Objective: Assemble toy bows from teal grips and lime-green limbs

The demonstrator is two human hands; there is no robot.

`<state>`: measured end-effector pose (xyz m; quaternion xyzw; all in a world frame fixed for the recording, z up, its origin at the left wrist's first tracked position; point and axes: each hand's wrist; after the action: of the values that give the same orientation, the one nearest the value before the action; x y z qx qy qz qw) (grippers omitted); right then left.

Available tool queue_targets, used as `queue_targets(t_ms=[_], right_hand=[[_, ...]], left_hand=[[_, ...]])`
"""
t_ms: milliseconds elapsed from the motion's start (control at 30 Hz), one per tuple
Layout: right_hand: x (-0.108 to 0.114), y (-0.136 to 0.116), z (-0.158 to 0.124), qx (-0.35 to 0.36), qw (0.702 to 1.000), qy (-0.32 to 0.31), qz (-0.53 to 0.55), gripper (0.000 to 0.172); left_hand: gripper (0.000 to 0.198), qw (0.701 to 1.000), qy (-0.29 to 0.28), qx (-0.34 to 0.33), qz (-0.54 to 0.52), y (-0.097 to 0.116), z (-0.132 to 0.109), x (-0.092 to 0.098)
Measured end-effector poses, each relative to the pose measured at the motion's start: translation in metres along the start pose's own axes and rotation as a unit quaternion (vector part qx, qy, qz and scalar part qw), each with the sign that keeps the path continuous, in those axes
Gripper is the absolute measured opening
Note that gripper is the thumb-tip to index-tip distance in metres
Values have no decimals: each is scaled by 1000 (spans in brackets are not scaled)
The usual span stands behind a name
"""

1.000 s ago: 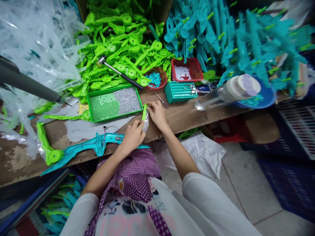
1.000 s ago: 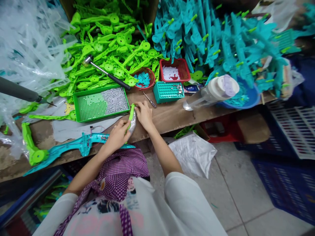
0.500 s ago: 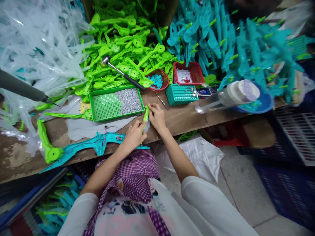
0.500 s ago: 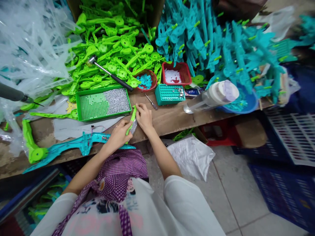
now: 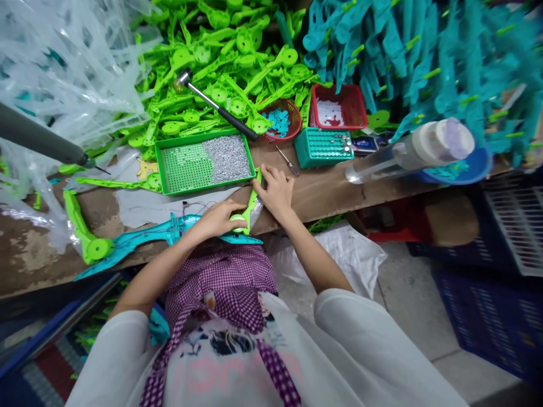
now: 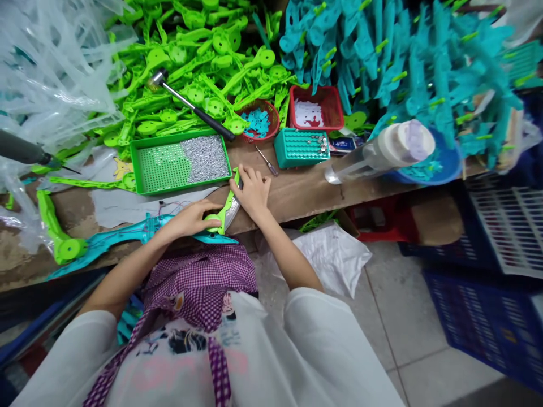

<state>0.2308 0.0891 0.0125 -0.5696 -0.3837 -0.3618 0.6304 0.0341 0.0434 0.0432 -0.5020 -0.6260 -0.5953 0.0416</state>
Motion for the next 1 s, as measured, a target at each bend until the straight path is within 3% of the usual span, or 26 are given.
queue_targets(t_ms=[133,267,467,667,833,1000], right_hand=[[2,3,9,12,1000,28,-5,51],[7,6,8,30,999,16,-17,53],[9,4,-11,91,995,-31,-22,50],[9,-3,-14,89,994,-45,-42,51],[5,-4,-12,89,994,-39,-47,52],[24,3,-8,100,990,-90,-28,48]], left_hand=[[52,1000,-2,-5,-12,0,16,5],[47,1000,-18,-7,-9,1,24,6],[48,1000,-11,12,1,-1,20,1],[34,999,-37,-32,8,-8,11,13],[31,1000,-7,-5,-14,-9,9,14],[28,999,-16,-2,-39,-14,14,14]])
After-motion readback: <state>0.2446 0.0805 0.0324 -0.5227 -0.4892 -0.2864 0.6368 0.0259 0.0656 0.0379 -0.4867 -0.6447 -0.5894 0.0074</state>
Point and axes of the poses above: each hand's wrist, its own z-axis towards the middle knuckle, its own x-axis out of the back of the hand, y = z × x, and after that the axes turned 1 degree about z, right-handed
